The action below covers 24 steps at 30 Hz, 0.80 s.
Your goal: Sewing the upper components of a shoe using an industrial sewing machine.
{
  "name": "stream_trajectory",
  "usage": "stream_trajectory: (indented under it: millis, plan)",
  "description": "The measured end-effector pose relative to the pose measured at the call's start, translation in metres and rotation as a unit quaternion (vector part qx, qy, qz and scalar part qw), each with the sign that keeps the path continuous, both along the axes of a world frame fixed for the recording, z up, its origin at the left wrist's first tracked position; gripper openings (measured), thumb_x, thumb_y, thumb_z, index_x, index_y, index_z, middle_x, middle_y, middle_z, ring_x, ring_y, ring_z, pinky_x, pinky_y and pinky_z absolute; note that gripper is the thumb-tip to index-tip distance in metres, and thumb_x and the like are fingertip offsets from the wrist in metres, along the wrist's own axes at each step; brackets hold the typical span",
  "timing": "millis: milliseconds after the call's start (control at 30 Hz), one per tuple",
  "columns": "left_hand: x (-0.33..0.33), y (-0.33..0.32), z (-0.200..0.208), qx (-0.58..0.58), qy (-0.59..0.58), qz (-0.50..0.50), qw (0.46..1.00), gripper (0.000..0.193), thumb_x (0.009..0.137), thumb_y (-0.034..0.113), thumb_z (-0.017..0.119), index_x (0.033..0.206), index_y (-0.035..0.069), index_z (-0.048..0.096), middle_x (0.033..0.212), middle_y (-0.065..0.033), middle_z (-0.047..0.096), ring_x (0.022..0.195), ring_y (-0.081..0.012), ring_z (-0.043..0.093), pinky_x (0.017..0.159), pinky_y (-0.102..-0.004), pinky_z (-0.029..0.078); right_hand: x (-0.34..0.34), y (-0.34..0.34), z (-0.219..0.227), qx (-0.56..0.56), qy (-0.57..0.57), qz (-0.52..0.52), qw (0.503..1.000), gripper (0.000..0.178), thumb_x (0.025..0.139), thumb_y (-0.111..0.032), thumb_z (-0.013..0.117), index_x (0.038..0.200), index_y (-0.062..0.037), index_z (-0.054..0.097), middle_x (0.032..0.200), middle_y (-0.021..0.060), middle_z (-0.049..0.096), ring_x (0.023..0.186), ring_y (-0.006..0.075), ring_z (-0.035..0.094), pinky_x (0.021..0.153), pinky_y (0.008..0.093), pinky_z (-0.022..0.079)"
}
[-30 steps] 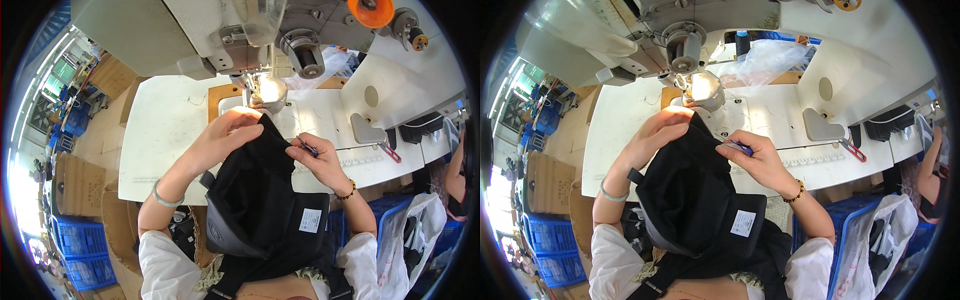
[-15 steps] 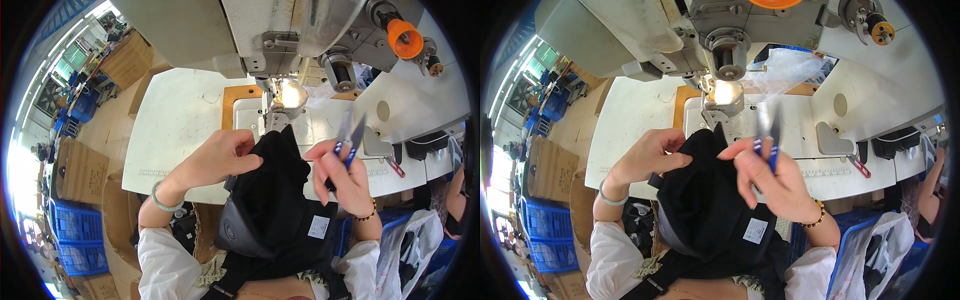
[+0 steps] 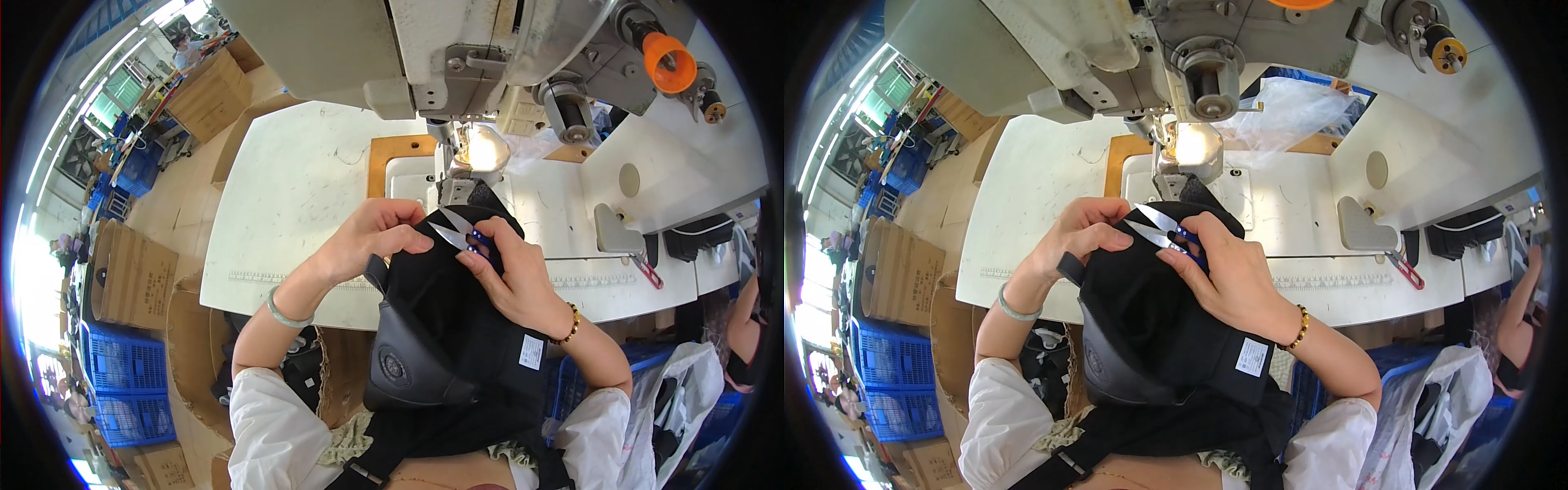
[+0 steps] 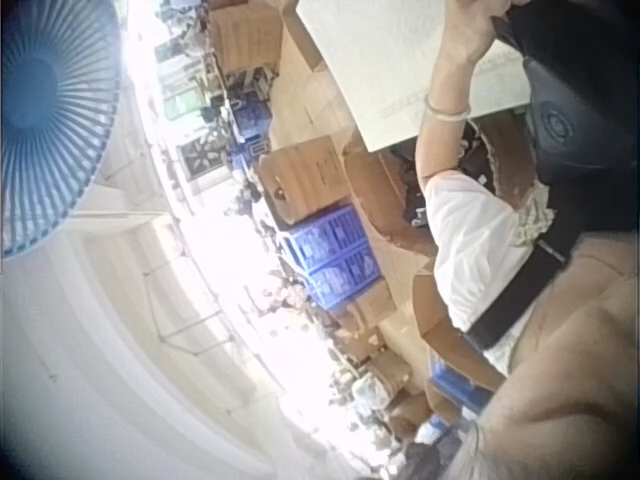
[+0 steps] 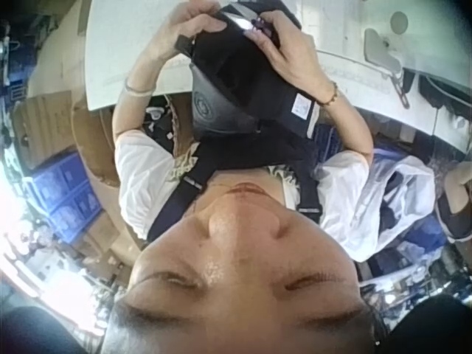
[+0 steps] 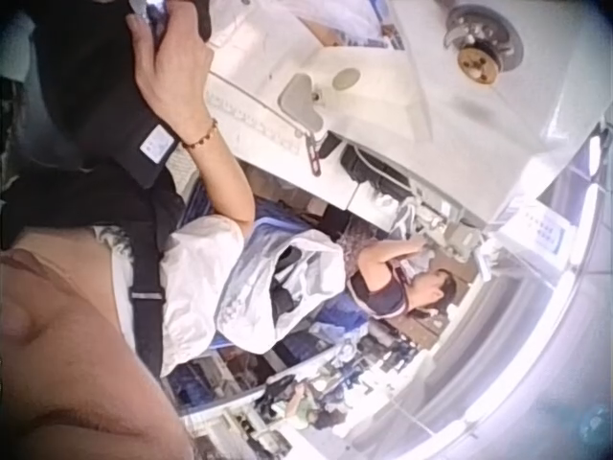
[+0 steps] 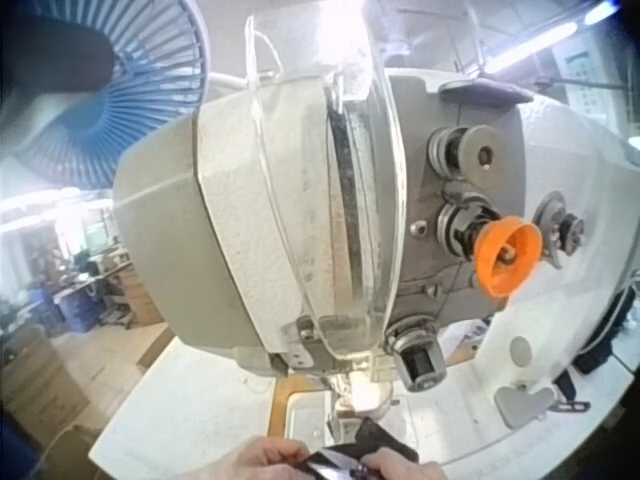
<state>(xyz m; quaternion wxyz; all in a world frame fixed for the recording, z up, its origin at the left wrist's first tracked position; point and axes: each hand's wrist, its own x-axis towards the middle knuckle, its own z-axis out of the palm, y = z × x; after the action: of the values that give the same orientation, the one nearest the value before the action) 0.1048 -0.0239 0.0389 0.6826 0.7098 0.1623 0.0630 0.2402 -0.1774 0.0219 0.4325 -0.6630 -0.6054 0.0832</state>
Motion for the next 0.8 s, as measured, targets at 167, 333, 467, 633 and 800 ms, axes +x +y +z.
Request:
stream_trajectory:
  millis: [167, 333, 467, 633, 800]
  plan:
    - [0.0019, -0.0039, -0.0037, 0.005, -0.027, 0.004, 1.0, 0.012, 0.071, 0.014, 0.051, 0.065, 0.004, 0.045, 0.058, 0.0062, 0.04, 0.056, -0.0002, 0.035, 0.048, -0.0162, 0.026, -0.005, 0.0027, -0.0072, 0.028, -0.037, -0.027, 0.999, 0.028, 0.073, -0.022, 0.057, 0.089, -0.003, 0.045, 0.063, 0.0072, 0.049, 0.048, 0.0223, 0.051, 0.04, 0.0292, 0.038]
    - [0.0022, -0.0062, -0.0013, 0.002, -0.022, 0.008, 1.0, 0.012, 0.07, 0.015, 0.052, 0.068, 0.003, 0.048, 0.061, 0.0048, 0.043, 0.059, -0.001, 0.038, 0.051, -0.0149, 0.029, -0.0073, 0.0043, -0.0098, 0.071, -0.014, -0.037, 0.997, 0.026, 0.072, -0.023, 0.058, 0.085, -0.0028, 0.048, 0.06, 0.0072, 0.051, 0.047, 0.0218, 0.051, 0.04, 0.0284, 0.038]
    - [0.0036, -0.0064, -0.0013, 0.01, -0.01, -0.014, 1.0, 0.013, 0.07, 0.014, 0.052, 0.072, 0.002, 0.05, 0.063, 0.0045, 0.044, 0.059, -0.001, 0.038, 0.051, -0.0145, 0.03, -0.0077, 0.004, -0.0098, 0.055, 0.011, -0.045, 0.997, 0.023, 0.072, -0.022, 0.059, 0.082, -0.0032, 0.05, 0.058, 0.0077, 0.051, 0.045, 0.0213, 0.05, 0.04, 0.0277, 0.038]
    - [0.005, -0.0078, -0.0034, -0.019, -0.042, 0.0, 0.999, 0.015, 0.07, 0.013, 0.051, 0.078, 0.001, 0.051, 0.065, 0.0051, 0.045, 0.059, -0.0006, 0.038, 0.05, -0.0146, 0.029, -0.0084, 0.0047, -0.0105, 0.071, -0.006, -0.043, 0.997, 0.024, 0.071, -0.022, 0.06, 0.083, -0.0037, 0.05, 0.058, 0.0073, 0.05, 0.044, 0.0197, 0.049, 0.039, 0.0268, 0.037]
    - [0.0032, -0.0061, -0.0007, -0.014, -0.03, -0.022, 0.999, 0.014, 0.07, 0.012, 0.051, 0.078, 0.001, 0.052, 0.065, 0.005, 0.046, 0.058, -0.0002, 0.038, 0.049, -0.0142, 0.028, -0.0086, 0.0046, -0.0107, 0.062, 0.012, -0.054, 0.997, 0.025, 0.07, -0.023, 0.06, 0.083, -0.004, 0.05, 0.058, 0.0062, 0.05, 0.044, 0.0181, 0.049, 0.039, 0.026, 0.036]
